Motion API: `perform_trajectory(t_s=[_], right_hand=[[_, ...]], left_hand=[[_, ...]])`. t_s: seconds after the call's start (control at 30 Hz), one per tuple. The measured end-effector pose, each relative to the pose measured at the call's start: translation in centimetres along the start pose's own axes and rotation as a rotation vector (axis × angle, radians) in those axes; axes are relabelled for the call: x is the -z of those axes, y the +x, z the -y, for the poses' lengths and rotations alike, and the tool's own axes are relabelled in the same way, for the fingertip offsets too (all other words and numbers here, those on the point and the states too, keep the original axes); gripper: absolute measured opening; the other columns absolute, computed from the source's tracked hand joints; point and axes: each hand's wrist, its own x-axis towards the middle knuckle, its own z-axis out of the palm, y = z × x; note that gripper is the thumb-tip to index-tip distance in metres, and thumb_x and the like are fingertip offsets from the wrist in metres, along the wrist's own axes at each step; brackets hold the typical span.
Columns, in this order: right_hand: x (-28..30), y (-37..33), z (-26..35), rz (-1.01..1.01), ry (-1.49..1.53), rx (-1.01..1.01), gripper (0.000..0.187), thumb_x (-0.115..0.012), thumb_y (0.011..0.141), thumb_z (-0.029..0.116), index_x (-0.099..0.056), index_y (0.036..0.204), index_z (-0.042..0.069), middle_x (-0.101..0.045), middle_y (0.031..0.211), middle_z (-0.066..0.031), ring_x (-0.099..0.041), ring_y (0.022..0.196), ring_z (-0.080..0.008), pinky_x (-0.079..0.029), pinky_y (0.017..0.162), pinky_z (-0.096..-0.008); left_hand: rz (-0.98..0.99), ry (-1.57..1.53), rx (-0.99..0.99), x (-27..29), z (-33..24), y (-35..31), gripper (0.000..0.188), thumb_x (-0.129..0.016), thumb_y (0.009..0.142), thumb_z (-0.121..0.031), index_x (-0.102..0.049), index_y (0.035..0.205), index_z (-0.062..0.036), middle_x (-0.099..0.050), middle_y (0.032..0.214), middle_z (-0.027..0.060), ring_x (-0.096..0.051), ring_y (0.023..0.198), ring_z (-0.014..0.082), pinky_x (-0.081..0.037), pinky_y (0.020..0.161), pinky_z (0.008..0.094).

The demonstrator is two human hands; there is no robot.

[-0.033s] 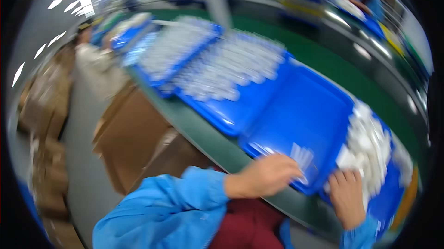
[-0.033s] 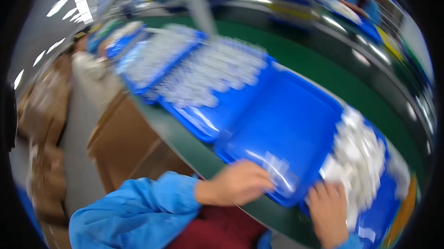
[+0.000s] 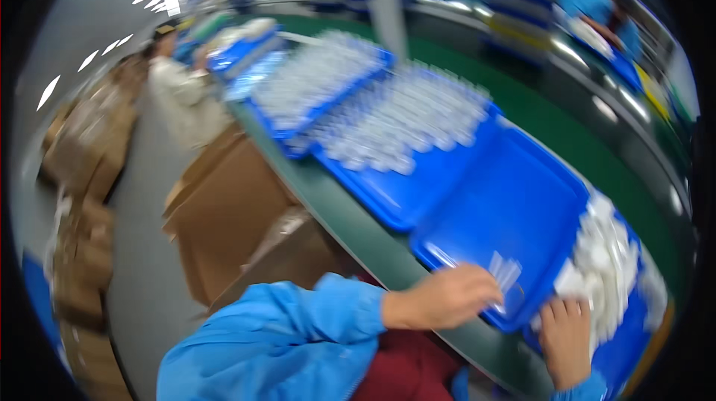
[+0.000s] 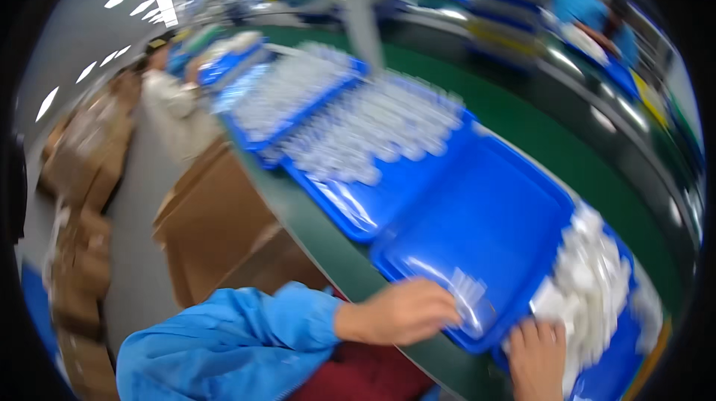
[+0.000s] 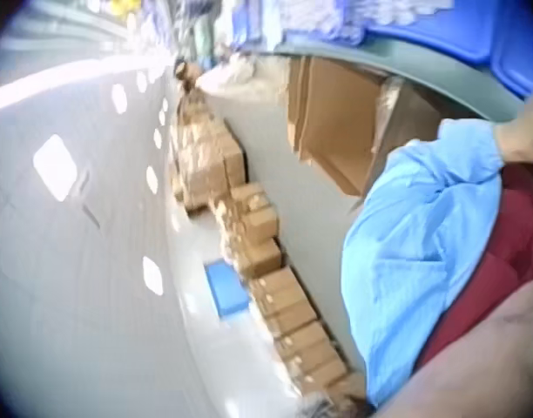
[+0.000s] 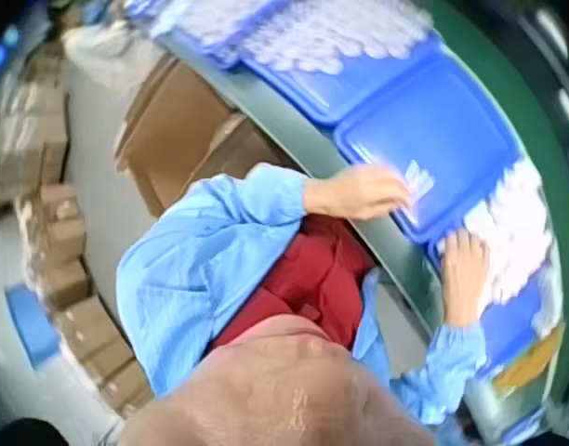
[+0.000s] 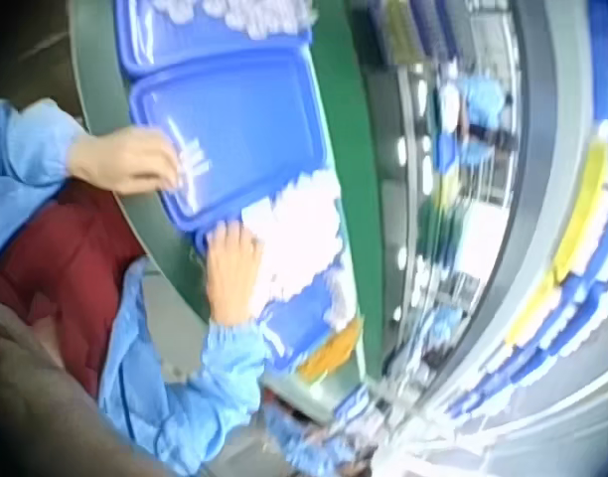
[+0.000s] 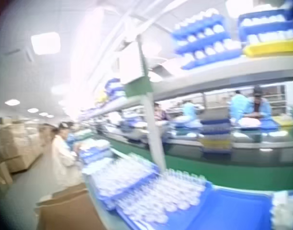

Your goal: Assemble small white plastic components and group them using rubber bands.

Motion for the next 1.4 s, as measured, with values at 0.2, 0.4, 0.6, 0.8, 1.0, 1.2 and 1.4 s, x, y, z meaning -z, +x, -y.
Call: perform_trajectory(t_s=[0.2,0.4,0.6,0.8,1.0,1.2,1.4], right_hand=[[2.8,2.1,0.9,0.173,0.122,0.050,0.019,-0.064,0.087,0.013,-0.060,0.103,0.004,-0.062,0.109,-0.0132,-0.057,0.104,-0.0306,-0.045,0.093,-0.0426],[2.5,1.9,-0.1,0.005,0.166,0.094,0.016,-0.065,0.086,0.009,-0.062,0.101,0.004,-0.066,0.109,-0.0119,-0.060,0.100,-0.0310,-0.047,0.089,-0.0438],[2.7,1.8,0.3,0.104,0.135,0.100,0.026,-0.064,0.085,0.007,-0.063,0.111,0.003,-0.065,0.116,-0.0130,-0.060,0.104,-0.0310,-0.048,0.091,-0.0427],[4.4,3.2,2.9,-0.420,0.423,-0.160,0.030,-0.070,0.083,-0.009,-0.062,0.111,0.000,-0.067,0.106,-0.0181,-0.064,0.095,-0.0314,-0.053,0.085,-0.0409],[2.0,7.1,8.8,-0.564,0.863,-0.424,0.023,-0.070,0.087,-0.006,-0.062,0.108,-0.002,-0.064,0.106,-0.0159,-0.063,0.094,-0.0242,-0.052,0.082,-0.0337],[0.5,7.9,8.4,-0.296,1.029,-0.583,0.031,-0.068,0.094,0.004,-0.062,0.124,0.001,-0.064,0.110,-0.0143,-0.064,0.094,-0.0244,-0.053,0.084,-0.0335],[-0.8,10.1,7.6,-0.491,1.835,-0.809,0.067,-0.059,0.095,0.007,-0.026,0.154,0.005,-0.058,0.111,-0.0135,-0.068,0.102,-0.0263,-0.055,0.088,-0.0326]], left_hand=[[0.003,-0.135,0.148,-0.1,1.1,-2.8,0.022,-0.065,0.089,-0.003,-0.059,0.110,-0.0066,-0.059,0.109,0.0079,-0.059,0.105,0.0274,-0.049,0.090,0.0392],[0.018,-0.208,0.227,-0.6,1.6,-3.2,0.021,-0.063,0.090,-0.002,-0.058,0.110,-0.0062,-0.058,0.110,0.0074,-0.059,0.105,0.0270,-0.048,0.090,0.0393],[0.037,-0.200,0.184,-0.7,1.8,-2.8,0.019,-0.062,0.091,-0.003,-0.058,0.110,-0.0059,-0.058,0.109,0.0071,-0.059,0.105,0.0260,-0.047,0.088,0.0386],[-0.014,-0.304,0.223,-0.9,0.8,-2.4,0.020,-0.063,0.090,-0.003,-0.056,0.109,-0.0053,-0.057,0.106,0.0087,-0.058,0.101,0.0291,-0.046,0.088,0.0404],[-0.137,-0.395,0.301,-0.2,0.5,-1.3,0.016,-0.065,0.091,-0.005,-0.060,0.106,-0.0052,-0.059,0.110,0.0083,-0.061,0.100,0.0274,-0.049,0.086,0.0373],[-0.079,-0.026,0.181,1.2,1.0,-1.1,0.015,-0.069,0.088,-0.007,-0.066,0.103,-0.0076,-0.063,0.106,0.0059,-0.063,0.098,0.0263,-0.050,0.084,0.0374],[-0.064,-0.084,0.223,3.5,0.9,-1.6,0.026,-0.075,0.080,0.004,-0.074,0.103,-0.0081,-0.070,0.106,0.0098,-0.068,0.096,0.0249,-0.054,0.083,0.0345]])
